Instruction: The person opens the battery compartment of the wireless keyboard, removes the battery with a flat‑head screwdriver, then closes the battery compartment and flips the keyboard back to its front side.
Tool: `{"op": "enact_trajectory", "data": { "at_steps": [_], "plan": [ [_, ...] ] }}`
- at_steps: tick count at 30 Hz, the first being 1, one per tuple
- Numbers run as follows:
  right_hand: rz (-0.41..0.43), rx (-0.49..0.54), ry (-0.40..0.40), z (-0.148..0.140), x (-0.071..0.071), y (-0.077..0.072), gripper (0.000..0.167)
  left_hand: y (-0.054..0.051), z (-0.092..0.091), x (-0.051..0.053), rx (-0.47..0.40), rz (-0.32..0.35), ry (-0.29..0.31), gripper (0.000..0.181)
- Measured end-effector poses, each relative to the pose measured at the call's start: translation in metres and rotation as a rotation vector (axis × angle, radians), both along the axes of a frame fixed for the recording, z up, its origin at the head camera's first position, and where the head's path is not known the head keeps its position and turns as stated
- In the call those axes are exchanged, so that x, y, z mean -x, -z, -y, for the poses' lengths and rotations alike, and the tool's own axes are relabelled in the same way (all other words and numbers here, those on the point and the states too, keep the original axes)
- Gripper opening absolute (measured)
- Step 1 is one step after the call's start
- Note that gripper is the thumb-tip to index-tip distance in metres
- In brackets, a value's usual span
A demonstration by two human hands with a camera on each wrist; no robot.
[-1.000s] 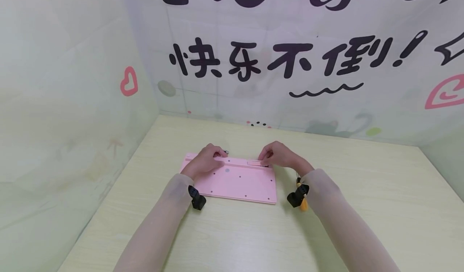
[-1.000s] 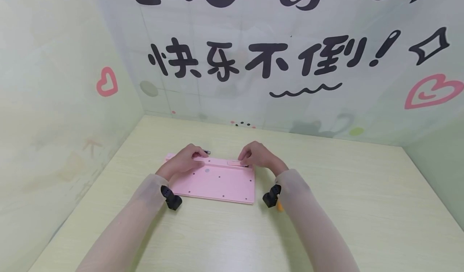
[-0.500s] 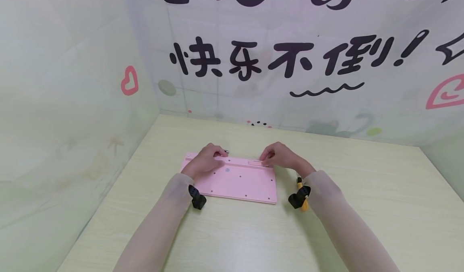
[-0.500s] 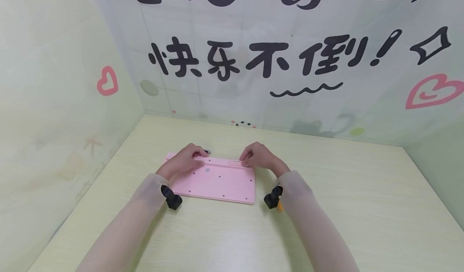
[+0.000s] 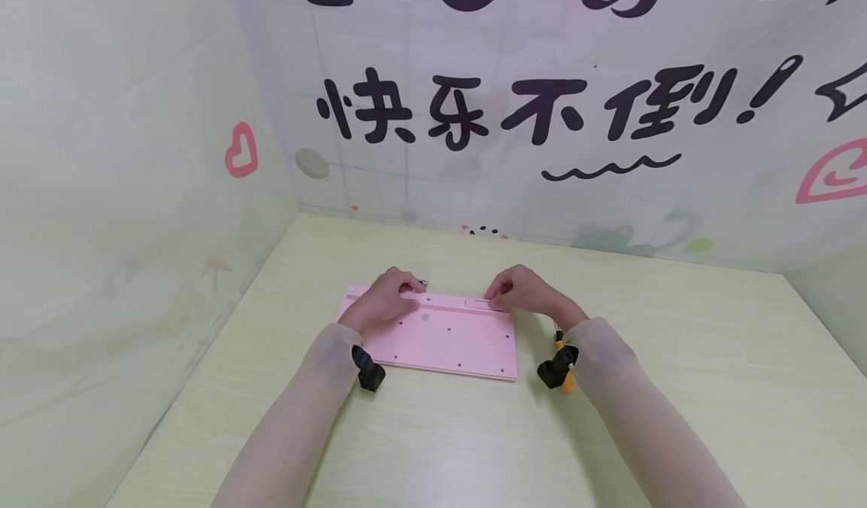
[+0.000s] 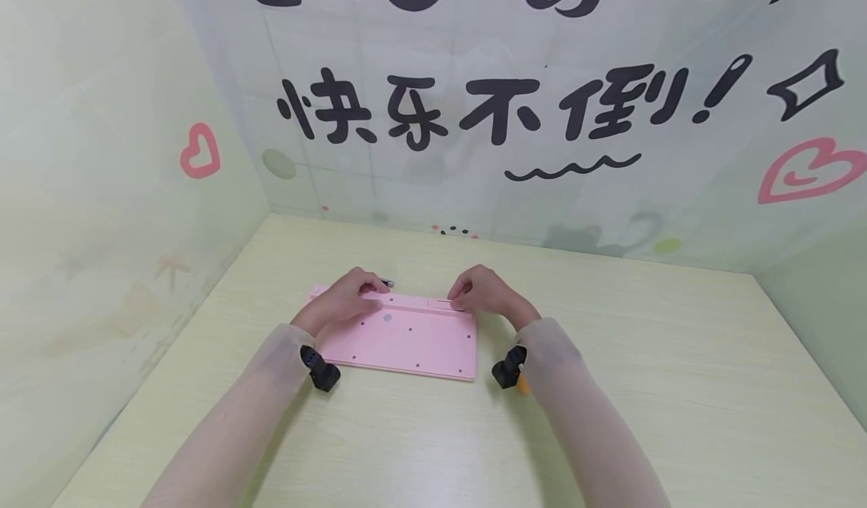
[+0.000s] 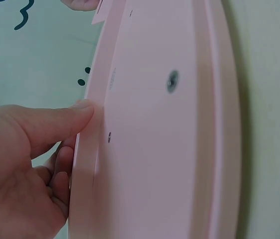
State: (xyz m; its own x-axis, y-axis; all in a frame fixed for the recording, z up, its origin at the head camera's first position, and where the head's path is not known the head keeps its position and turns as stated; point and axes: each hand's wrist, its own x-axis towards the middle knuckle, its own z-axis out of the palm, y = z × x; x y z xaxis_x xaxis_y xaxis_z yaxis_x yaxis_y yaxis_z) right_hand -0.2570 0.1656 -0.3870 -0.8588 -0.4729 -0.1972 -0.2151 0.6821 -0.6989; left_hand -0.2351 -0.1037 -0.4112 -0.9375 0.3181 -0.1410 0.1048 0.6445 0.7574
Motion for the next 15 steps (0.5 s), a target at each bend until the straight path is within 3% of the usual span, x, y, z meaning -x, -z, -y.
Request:
{"op": "enact_trajectory", "data": {
  "at_steps": [15],
  "plan": [
    [-0.008, -0.043, -0.039, 0.0031, 0.0045, -0.0036, 0.008, 0.0005, -0.0002, 0.0002, -0.006, -0.001, -0.007, 0.02]
  ]
}}
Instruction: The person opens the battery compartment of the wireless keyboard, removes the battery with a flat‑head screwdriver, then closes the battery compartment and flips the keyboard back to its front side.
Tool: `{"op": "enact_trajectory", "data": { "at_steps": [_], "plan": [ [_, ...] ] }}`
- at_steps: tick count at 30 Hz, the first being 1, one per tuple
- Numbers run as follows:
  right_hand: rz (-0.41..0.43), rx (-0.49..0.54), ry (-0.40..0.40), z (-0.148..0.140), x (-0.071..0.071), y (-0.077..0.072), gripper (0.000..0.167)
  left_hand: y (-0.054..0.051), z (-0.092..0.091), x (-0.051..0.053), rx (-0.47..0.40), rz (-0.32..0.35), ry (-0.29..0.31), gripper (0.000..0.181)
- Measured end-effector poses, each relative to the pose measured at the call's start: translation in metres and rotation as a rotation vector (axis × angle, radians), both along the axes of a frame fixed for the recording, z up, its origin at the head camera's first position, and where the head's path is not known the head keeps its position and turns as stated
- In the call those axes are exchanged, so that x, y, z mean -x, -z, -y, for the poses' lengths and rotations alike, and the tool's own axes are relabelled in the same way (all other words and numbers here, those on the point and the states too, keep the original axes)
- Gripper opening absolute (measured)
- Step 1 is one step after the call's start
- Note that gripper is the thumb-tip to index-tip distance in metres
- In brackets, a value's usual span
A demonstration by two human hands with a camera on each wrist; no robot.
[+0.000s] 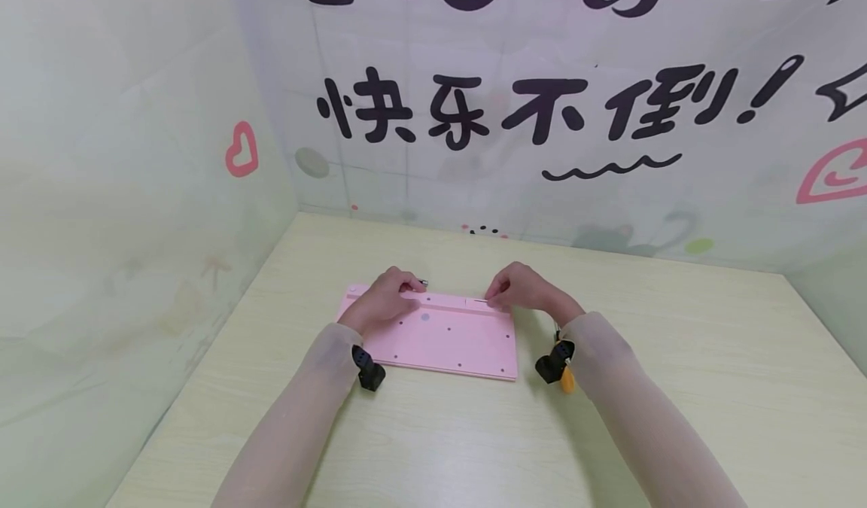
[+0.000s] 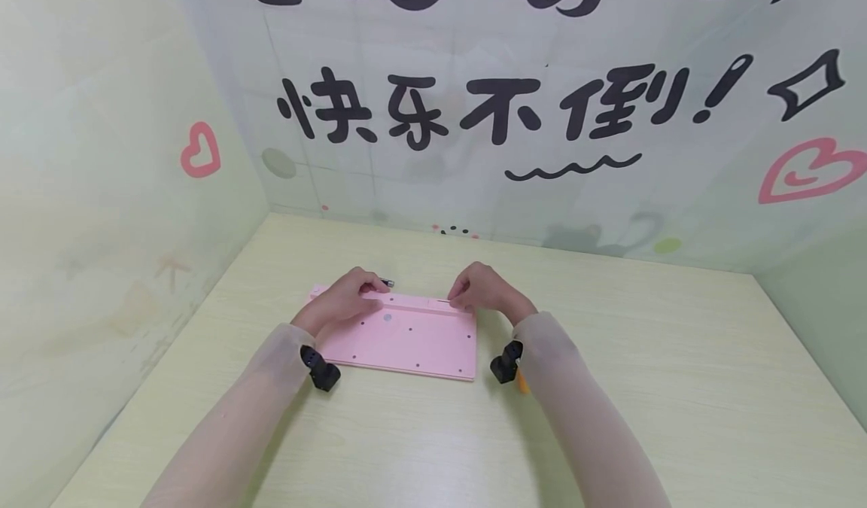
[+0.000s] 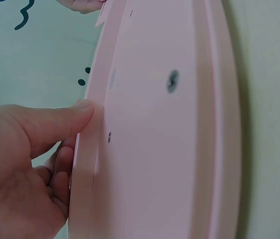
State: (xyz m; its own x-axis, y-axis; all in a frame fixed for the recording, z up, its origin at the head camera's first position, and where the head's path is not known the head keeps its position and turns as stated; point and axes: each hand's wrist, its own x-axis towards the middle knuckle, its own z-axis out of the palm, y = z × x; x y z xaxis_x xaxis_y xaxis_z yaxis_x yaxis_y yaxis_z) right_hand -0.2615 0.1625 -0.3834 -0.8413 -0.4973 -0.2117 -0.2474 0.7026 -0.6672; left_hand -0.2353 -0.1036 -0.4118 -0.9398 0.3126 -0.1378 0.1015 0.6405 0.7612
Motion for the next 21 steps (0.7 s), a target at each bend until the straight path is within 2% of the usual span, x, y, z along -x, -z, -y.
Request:
{"op": "enact_trajectory", "data": {
  "at_steps": [6, 15, 21],
  "plan": [
    [0.01, -0.016, -0.017, 0.002, 0.005, 0.0, 0.005, -0.001, 0.0, 0.0, 0.001, -0.002, 0.008, 0.02],
    [0.07, -0.036, -0.06, 0.002, 0.014, -0.002, 0.007, 0.002, 0.001, 0.001, -0.002, -0.005, 0.013, 0.019],
    [0.046, -0.022, -0.093, 0.004, 0.021, 0.002, 0.01, 0.001, 0.0, 0.001, -0.01, 0.004, 0.01, 0.02]
  ]
}}
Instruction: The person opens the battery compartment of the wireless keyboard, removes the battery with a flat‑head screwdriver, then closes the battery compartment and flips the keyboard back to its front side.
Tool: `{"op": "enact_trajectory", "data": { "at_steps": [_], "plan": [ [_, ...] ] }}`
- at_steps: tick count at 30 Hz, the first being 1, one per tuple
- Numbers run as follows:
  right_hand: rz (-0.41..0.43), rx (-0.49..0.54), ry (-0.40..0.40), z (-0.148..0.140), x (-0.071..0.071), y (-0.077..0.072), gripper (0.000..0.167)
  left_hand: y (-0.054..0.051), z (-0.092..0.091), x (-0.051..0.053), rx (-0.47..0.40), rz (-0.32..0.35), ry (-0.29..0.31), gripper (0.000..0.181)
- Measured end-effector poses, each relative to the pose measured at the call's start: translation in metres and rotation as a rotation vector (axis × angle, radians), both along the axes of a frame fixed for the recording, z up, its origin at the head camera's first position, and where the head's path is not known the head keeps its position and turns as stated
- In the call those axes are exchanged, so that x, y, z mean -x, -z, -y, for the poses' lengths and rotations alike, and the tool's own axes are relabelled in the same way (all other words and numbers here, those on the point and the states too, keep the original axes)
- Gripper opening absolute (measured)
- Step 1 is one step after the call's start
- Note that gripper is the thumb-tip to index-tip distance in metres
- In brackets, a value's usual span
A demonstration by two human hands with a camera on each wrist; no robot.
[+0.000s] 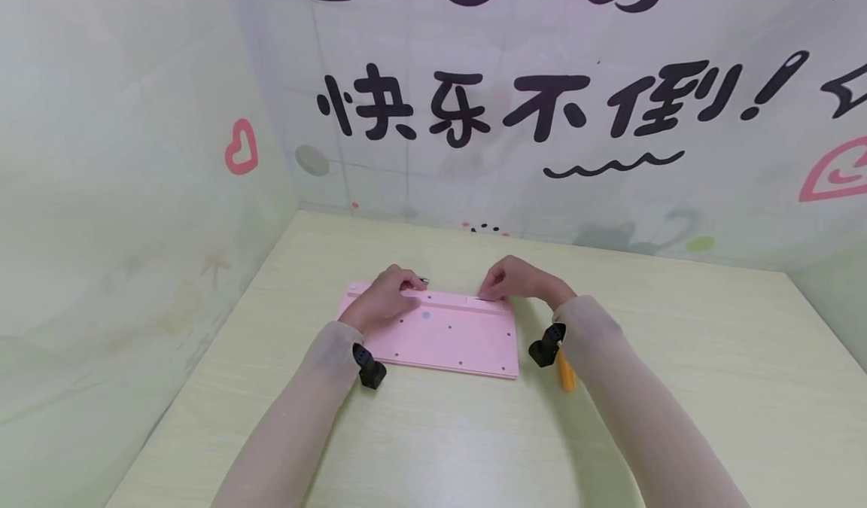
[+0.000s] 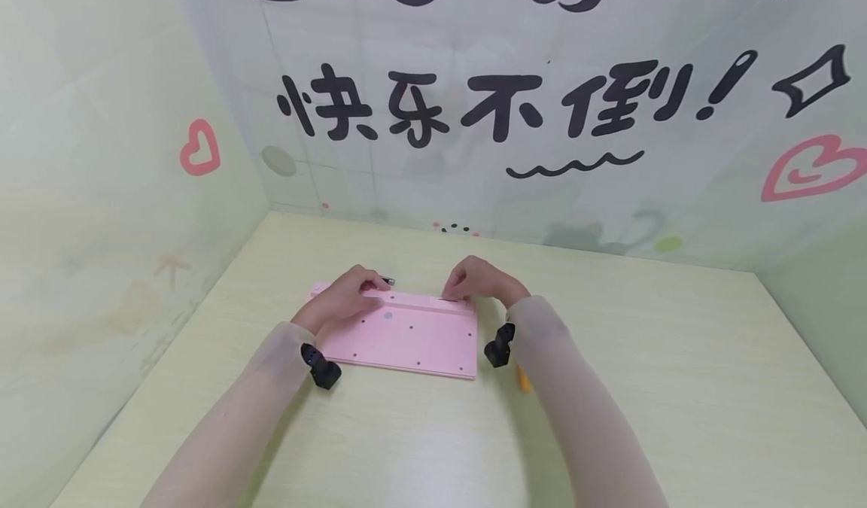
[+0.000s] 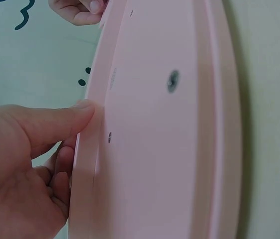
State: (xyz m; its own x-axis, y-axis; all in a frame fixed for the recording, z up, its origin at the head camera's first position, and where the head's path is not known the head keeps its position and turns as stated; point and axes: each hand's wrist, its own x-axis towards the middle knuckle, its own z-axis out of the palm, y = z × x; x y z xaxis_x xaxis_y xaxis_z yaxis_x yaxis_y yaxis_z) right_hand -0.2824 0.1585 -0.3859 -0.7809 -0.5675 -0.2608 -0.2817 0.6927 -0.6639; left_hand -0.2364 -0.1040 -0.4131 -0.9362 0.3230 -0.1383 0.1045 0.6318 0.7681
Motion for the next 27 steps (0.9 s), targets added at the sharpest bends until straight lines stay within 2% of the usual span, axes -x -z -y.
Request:
{"op": "enact_trajectory", "data": {
  "at_steps": [6, 12, 17, 27],
  "plan": [
    [-0.001, 0.044, -0.008, -0.001, 0.003, 0.008, 0.01, 0.0, 0.0, 0.0, 0.005, 0.0, 0.004, 0.02],
    [0.021, 0.099, 0.034, -0.003, 0.003, 0.013, 0.01, -0.002, -0.001, 0.0, 0.017, 0.009, -0.004, 0.019],
    [0.023, 0.104, 0.055, -0.002, 0.001, 0.012, 0.01, -0.002, -0.002, -0.001, 0.019, 0.019, -0.014, 0.019],
    [-0.081, 0.044, 0.011, 0.002, -0.004, 0.01, 0.007, -0.001, -0.002, 0.0, 0.034, 0.006, -0.004, 0.02]
  ]
}}
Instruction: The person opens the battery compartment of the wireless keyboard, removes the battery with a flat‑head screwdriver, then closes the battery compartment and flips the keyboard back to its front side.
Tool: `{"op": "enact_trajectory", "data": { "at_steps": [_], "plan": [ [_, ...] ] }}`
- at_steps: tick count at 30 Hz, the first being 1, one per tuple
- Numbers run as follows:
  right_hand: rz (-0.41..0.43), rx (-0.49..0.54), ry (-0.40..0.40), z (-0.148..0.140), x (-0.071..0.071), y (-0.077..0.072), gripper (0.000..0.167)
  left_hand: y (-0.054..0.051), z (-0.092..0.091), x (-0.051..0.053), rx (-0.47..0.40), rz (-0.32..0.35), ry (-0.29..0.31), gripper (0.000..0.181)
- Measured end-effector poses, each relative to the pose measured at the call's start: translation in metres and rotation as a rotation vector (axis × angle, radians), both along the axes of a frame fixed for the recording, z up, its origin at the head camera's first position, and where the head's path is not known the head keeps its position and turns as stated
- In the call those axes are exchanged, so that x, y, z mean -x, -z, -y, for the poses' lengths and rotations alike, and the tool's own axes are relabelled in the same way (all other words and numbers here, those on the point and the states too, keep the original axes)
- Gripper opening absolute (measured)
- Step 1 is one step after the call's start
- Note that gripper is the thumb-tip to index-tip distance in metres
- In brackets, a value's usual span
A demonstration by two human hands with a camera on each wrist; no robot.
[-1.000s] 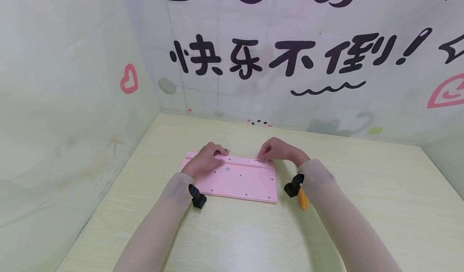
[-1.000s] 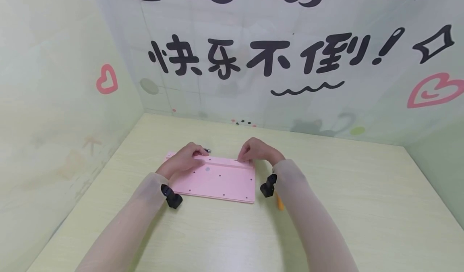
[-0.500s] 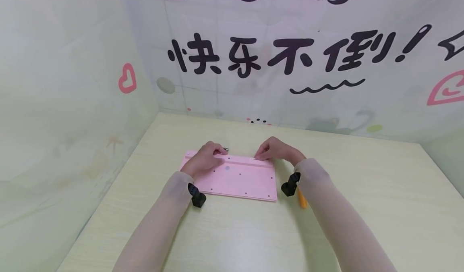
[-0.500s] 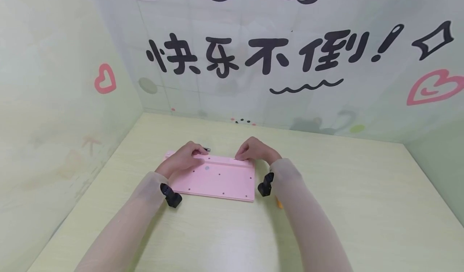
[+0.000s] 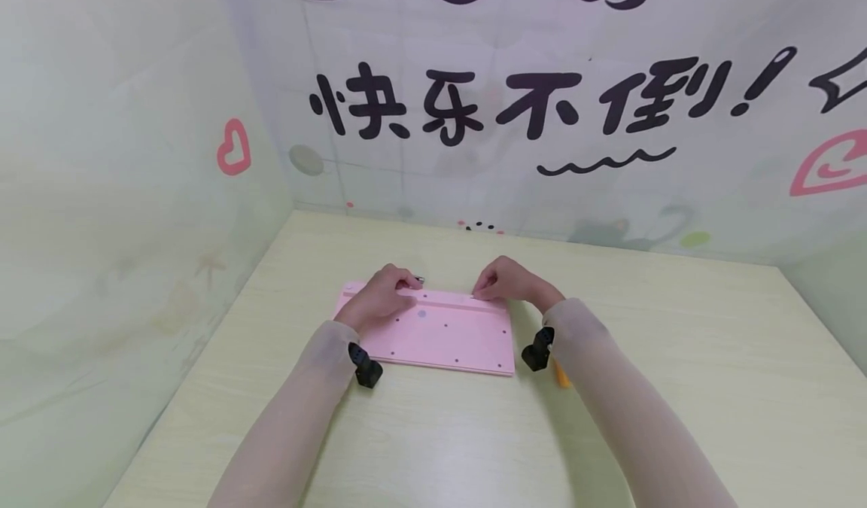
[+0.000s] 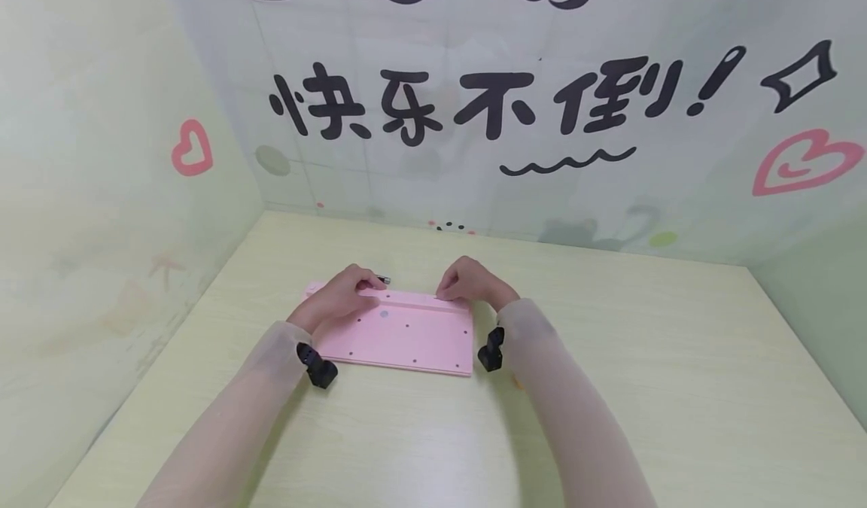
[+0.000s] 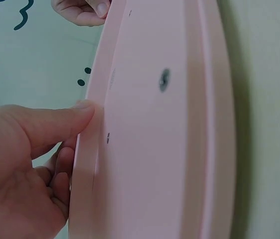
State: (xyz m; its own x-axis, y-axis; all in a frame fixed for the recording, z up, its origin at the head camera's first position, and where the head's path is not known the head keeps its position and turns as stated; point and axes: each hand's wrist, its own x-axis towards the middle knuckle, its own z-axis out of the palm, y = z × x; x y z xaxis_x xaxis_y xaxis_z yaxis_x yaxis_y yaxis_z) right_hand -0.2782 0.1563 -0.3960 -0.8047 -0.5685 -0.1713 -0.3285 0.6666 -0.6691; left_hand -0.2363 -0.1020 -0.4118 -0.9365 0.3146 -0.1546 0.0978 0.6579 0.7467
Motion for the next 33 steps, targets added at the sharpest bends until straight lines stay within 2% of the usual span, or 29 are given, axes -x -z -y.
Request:
{"op": "enact_trajectory", "data": {
  "at_steps": [12, 21, 27, 33],
  "plan": [
    [0.011, 0.028, 0.048, -0.002, -0.002, 0.004, 0.008, 0.004, -0.001, 0.002, -0.001, -0.009, 0.008, 0.02],
    [0.004, 0.036, 0.097, -0.002, -0.01, 0.002, 0.007, 0.001, -0.004, 0.001, -0.015, 0.023, 0.003, 0.02],
    [-0.009, 0.029, 0.079, -0.002, -0.009, 0.005, 0.007, 0.0, -0.004, 0.001, 0.014, 0.004, -0.008, 0.021],
    [-0.009, 0.053, 0.036, -0.003, -0.012, 0.0, 0.007, -0.006, 0.001, -0.001, 0.037, -0.011, 0.021, 0.024]
  ]
}}
